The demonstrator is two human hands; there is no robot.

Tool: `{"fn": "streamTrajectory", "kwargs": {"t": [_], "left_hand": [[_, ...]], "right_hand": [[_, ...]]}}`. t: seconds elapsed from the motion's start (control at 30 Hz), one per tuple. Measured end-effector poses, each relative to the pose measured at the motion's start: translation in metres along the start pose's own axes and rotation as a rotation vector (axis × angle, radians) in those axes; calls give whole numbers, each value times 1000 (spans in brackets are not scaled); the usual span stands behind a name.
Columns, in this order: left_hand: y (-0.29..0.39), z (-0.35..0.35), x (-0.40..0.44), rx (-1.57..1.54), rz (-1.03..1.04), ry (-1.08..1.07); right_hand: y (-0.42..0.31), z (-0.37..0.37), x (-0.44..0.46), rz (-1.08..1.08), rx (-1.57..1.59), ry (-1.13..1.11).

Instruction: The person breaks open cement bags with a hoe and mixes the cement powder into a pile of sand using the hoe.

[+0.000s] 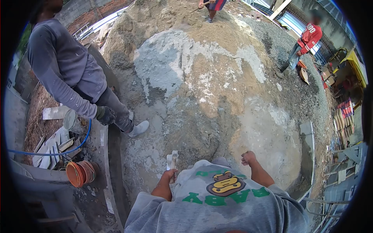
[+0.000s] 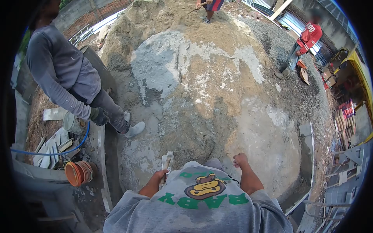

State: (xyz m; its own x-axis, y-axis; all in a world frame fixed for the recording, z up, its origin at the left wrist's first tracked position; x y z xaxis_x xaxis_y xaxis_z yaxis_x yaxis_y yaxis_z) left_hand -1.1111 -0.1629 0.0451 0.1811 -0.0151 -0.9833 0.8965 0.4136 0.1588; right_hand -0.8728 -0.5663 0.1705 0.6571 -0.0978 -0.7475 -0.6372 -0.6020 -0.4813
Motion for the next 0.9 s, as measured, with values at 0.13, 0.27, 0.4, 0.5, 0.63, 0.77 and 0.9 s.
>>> {"fn": "streamTrajectory", "kwargs": {"t": [0.13, 0.27, 0.4, 0.5, 0.63, 0.77, 0.9], "left_hand": [[-8, -5, 24, -33, -17, -25], [-16, -11, 45, -21, -15, -28], [-11, -7, 23, -8, -27, -13], [-6, -4, 4, -17, -50, -22], [-5, -7, 9, -36, -59, -50], [-11, -9, 19, -48, -80, -67], [-9, -8, 14, -42, -61, -44]], "right_hand": [[-7, -1, -2, -20, 2, 8], [-12, 0, -5, -28, 13, 16], [-9, 5, -3, -34, 27, 33], [-2, 8, 8, -18, 21, 4], [-2, 11, 8, -13, 32, 2], [0, 10, 6, -7, 41, 1], [4, 11, 9, -14, 32, 1]]}}
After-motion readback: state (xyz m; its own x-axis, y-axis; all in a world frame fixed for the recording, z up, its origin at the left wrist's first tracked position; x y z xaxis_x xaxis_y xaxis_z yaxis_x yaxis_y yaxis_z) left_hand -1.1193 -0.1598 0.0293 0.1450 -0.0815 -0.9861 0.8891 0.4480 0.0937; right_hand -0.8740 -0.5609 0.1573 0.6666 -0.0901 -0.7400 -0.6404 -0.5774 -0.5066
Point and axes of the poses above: each hand's wrist, its own x-axis towards the middle knuckle, its own z-axis out of the palm, y = z × x, the point moved 2 cm from there along x, towards the middle knuckle, and after that the axes turned 3 degrees about -z, right-handed, at the moved point
